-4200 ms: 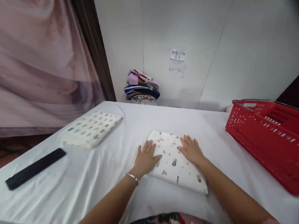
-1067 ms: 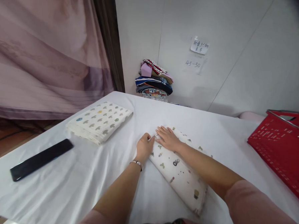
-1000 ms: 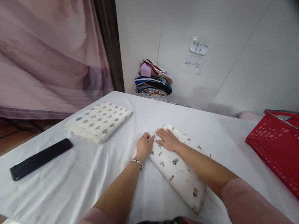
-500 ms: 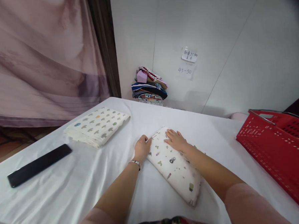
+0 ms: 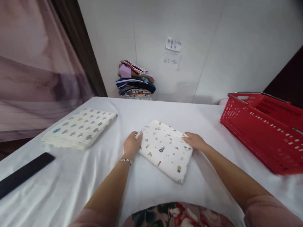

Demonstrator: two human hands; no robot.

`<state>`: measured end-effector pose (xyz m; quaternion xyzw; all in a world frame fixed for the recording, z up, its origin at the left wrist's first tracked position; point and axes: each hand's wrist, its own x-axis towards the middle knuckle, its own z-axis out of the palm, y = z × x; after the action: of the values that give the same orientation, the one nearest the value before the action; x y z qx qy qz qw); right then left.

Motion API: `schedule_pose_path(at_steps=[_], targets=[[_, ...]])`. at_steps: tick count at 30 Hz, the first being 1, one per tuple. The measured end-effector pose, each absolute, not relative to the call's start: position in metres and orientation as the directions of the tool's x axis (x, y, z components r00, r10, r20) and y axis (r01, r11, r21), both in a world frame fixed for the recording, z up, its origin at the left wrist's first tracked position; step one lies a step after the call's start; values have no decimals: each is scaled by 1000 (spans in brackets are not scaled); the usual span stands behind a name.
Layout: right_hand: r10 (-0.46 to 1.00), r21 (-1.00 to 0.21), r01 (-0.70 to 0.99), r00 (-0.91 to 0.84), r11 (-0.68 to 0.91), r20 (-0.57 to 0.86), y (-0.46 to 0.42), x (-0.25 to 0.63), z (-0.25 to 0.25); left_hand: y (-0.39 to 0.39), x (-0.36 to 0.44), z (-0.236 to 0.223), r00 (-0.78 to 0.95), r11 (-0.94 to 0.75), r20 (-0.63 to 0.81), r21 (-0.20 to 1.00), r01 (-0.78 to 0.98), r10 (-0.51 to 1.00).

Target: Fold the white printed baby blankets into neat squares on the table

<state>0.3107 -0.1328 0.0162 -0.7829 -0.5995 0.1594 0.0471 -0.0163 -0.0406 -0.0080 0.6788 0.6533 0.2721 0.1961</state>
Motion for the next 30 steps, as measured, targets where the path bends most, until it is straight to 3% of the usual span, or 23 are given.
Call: schedule_pose_path(at_steps=[6, 9, 11, 13, 16, 18, 23, 30], targets=[[948, -277, 915, 242, -293, -205, -139, 290, 15, -2, -11, 22, 66, -110, 104, 515, 850, 992], [961, -343, 903, 203, -258, -187, -152, 278, 10, 17, -10, 30, 30, -71, 93, 481, 874, 995], [970, -456, 857, 187, -239, -156, -160, 277, 7, 20, -10, 27, 12, -48, 80, 465, 884, 997], [977, -613, 761, 177, -211, -116, -166, 282, 4, 11, -10, 19, 32, -102, 159, 450, 887, 987], [977, -835, 517, 183, -187, -106, -172, 293, -1, -24, -9, 11, 140, -311, 376, 447, 839, 916], [971, -910, 371, 209, -185, -113, -177, 297, -4, -59, -6, 9, 274, -488, 458, 455, 745, 845], [955, -969, 205, 286, -138, -75, -190, 298, -4, -153, -2, 6, 617, -789, 492, 376, 486, 614], [979, -945, 298, 189, -136, -81, -202, 300, 2, -193, 0, -9, 708, -812, 405, 204, 547, 579]])
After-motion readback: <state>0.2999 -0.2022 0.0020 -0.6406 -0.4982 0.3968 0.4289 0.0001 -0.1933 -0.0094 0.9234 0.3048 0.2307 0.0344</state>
